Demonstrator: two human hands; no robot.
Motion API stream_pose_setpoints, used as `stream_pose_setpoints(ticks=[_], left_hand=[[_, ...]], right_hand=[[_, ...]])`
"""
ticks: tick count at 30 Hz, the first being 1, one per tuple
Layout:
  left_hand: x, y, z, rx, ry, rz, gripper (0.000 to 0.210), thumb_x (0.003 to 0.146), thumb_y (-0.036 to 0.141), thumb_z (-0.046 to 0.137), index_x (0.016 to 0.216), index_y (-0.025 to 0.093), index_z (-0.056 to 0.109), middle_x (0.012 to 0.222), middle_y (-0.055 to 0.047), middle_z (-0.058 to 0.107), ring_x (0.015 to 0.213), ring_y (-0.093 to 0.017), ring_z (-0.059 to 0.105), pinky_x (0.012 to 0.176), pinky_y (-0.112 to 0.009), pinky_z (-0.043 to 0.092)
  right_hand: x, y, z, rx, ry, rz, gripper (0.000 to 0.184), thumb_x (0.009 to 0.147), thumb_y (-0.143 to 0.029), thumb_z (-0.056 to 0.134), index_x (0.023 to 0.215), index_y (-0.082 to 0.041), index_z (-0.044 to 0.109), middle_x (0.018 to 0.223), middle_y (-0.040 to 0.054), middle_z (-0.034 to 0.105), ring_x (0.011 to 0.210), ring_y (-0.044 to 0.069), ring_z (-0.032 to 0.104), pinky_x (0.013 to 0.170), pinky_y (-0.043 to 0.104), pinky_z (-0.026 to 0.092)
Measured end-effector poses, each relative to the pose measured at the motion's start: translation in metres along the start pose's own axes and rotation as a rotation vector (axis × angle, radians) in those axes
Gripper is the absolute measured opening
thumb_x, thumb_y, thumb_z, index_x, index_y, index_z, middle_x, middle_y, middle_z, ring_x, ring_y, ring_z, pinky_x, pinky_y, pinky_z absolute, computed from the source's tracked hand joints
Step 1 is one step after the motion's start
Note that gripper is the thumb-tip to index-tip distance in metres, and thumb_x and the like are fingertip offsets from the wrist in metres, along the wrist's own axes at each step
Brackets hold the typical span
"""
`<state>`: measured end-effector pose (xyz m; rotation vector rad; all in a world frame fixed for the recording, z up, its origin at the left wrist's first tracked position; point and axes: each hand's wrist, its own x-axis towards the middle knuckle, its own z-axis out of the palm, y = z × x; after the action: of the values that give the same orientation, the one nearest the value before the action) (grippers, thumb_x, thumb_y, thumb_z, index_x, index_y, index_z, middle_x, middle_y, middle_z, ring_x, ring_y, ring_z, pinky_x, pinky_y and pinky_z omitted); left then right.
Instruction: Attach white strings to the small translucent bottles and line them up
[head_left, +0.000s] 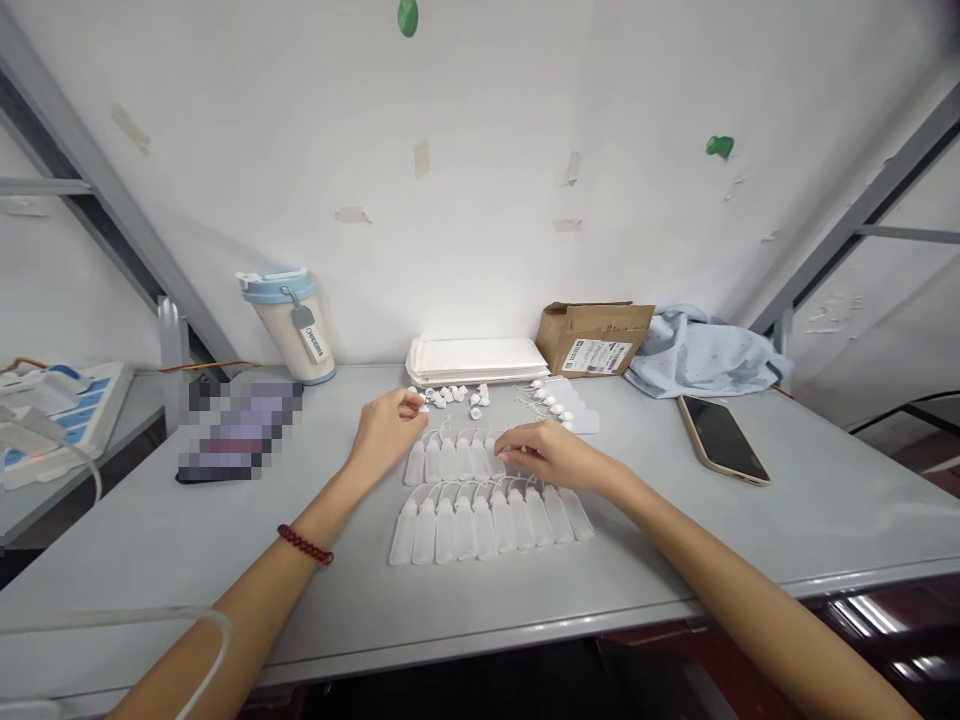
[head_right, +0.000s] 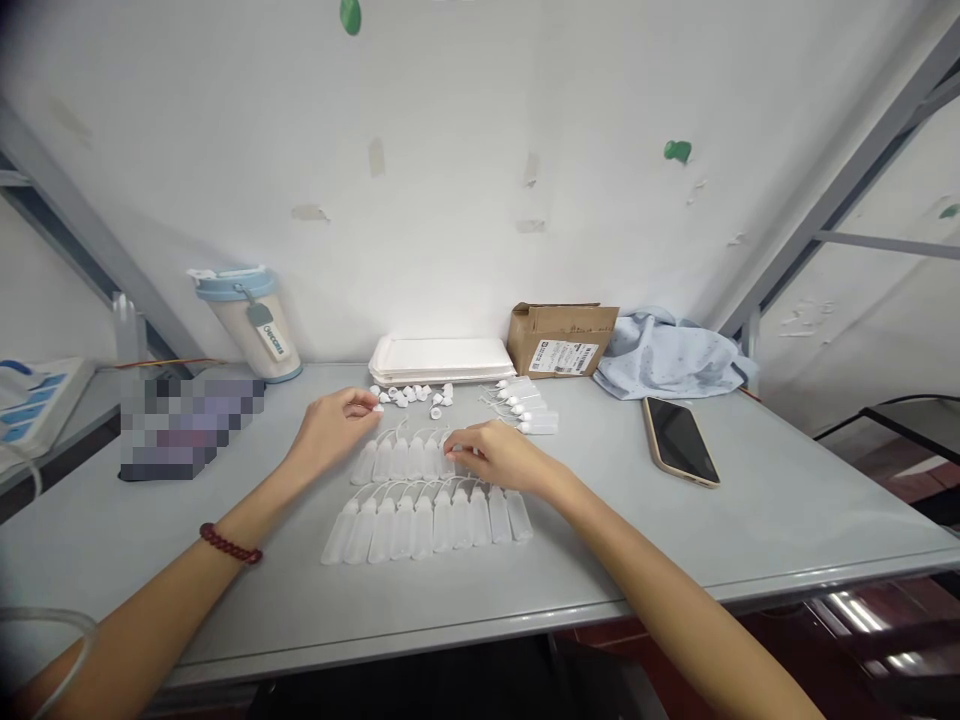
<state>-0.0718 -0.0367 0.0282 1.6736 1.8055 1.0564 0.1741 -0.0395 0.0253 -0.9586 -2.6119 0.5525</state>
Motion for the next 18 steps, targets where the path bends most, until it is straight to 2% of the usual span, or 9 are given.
stream_pose_setpoints(ticks=[7,11,15,18], left_hand=[[-0.010,0.012,0.004,-0.231,-0.108,-0.056,0.027,0.058,0.036,0.068,0.075,0.016,0.061,0.076,-0.004,0.070,0.068,-0.021,0.066,0.064,-0.029,0.048],[-0.014,0.015,0.004,-0.290,-0.133,-0.081,0.024,0.060,0.033,0.068,0.074,0.016,0.061,0.074,-0.003,0.069,0.067,-0.020,0.066,0.065,-0.030,0.048],[-0.018,0.017,0.006,-0.416,-0.174,-0.119,0.024,0.061,0.030,0.069,0.077,0.014,0.061,0.081,-0.004,0.067,0.074,-0.020,0.067,0.071,-0.032,0.051],[-0.021,0.020,0.008,-0.516,-0.216,-0.129,0.023,0.063,0.031,0.070,0.076,0.014,0.060,0.083,-0.004,0.065,0.083,-0.022,0.067,0.073,-0.032,0.052]], right_hand=[[0.001,-0.001,0.003,-0.040,-0.001,-0.032,0.028,0.093,-0.026,0.042,0.097,-0.017,0.068,0.079,0.0069,0.065,0.068,0.015,0.057,0.064,0.025,0.041],[0.000,-0.001,0.003,-0.062,-0.031,-0.009,0.028,0.093,-0.028,0.042,0.098,-0.019,0.068,0.080,0.0061,0.065,0.069,0.015,0.058,0.064,0.024,0.040],[0.003,0.001,0.004,-0.120,-0.045,0.031,0.029,0.094,-0.028,0.041,0.097,-0.018,0.068,0.075,0.0056,0.063,0.066,0.014,0.056,0.061,0.023,0.037],[0.005,0.003,0.005,-0.210,-0.007,0.062,0.029,0.094,-0.027,0.040,0.095,-0.018,0.068,0.070,0.0047,0.060,0.060,0.013,0.051,0.056,0.022,0.032]])
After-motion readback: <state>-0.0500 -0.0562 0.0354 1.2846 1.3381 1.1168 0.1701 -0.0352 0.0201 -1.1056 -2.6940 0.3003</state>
